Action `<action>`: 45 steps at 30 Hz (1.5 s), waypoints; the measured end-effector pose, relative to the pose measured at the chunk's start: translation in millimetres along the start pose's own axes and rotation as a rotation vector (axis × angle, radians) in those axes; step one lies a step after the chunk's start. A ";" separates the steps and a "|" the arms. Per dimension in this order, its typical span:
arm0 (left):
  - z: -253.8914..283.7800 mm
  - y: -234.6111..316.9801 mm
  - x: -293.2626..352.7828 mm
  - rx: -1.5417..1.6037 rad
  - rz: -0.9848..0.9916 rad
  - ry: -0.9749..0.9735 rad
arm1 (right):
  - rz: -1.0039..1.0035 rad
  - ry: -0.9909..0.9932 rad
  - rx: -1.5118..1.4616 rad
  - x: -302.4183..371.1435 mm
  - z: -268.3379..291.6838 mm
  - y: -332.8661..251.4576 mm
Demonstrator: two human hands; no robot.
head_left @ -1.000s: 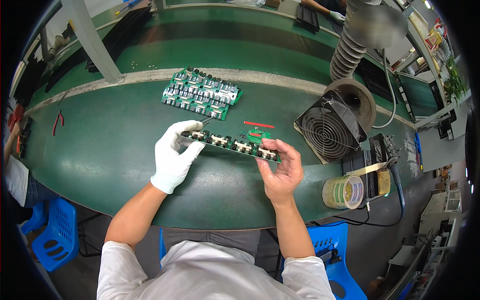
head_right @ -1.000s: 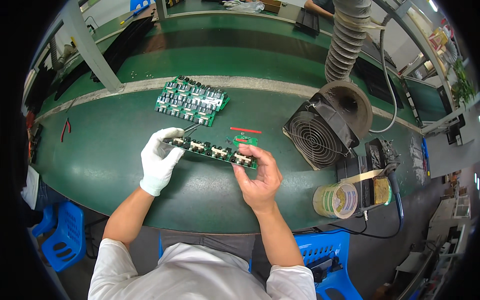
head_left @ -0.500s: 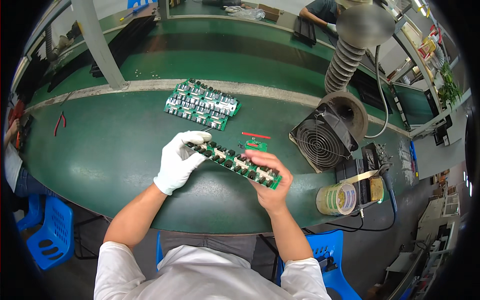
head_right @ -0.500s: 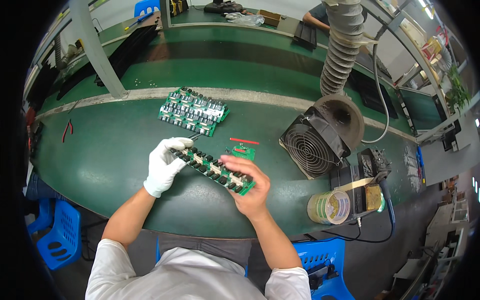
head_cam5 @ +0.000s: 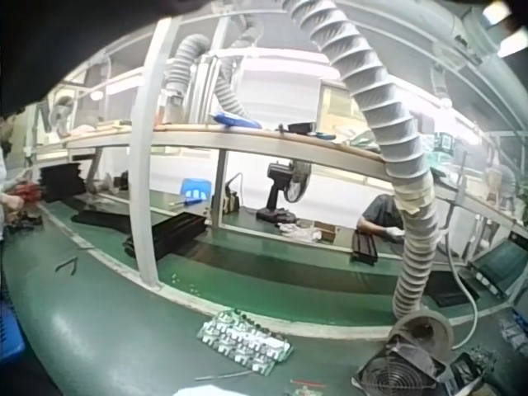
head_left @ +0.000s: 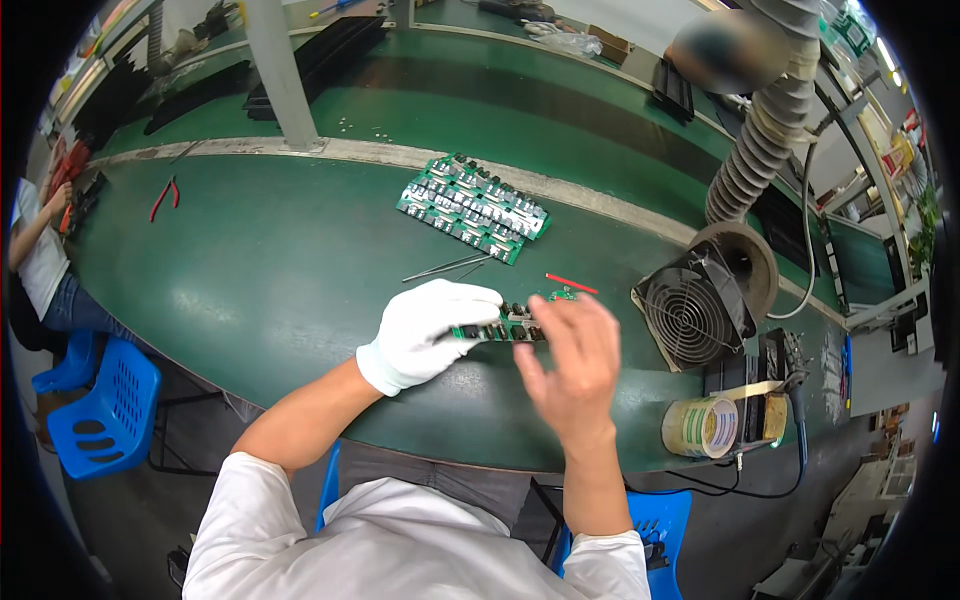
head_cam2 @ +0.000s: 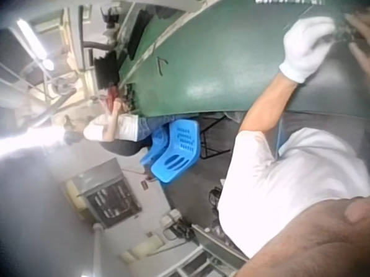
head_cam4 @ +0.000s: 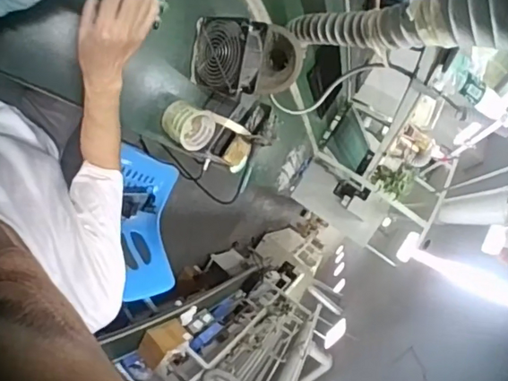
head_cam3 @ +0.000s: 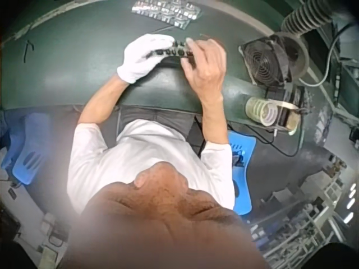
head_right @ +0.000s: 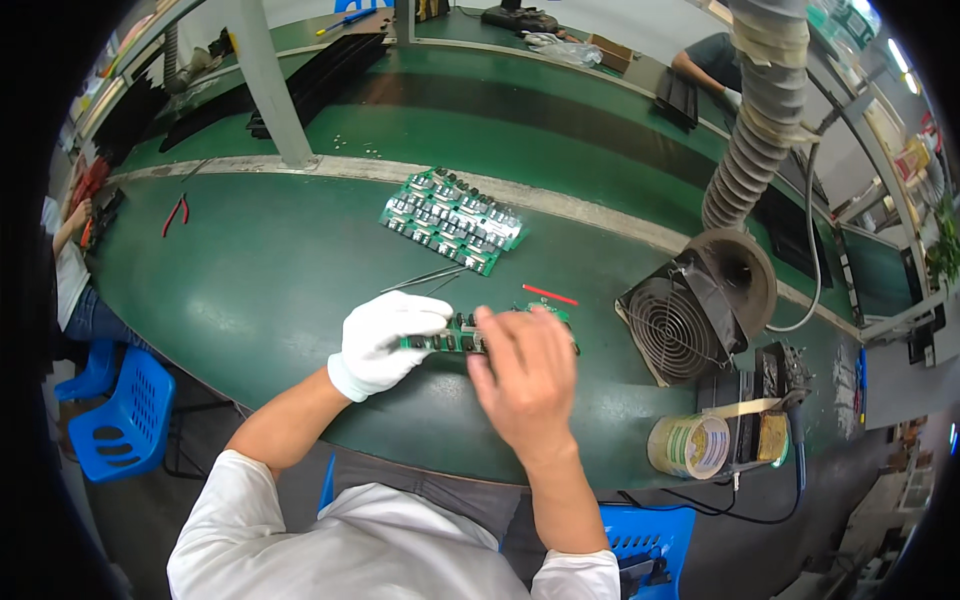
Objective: Soldering components onto a printed circuit board at an industrial workstation.
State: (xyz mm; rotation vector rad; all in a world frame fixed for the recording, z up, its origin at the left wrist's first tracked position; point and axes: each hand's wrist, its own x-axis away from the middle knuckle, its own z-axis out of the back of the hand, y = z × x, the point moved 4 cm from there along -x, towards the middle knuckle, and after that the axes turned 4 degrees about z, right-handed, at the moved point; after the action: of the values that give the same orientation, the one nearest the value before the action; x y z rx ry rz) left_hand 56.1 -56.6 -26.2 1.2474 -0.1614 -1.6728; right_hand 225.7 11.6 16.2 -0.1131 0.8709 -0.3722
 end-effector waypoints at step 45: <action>-7.5 -27.5 -4.9 0.589 0.569 0.212 | -0.374 0.426 -0.466 52.5 -2.6 63.3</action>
State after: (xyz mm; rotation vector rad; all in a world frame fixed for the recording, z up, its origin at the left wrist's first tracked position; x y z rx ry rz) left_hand 44.6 -36.3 -43.3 1.6063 -0.8432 -1.0143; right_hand 271.7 51.5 -39.2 -0.6526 1.3543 -0.5473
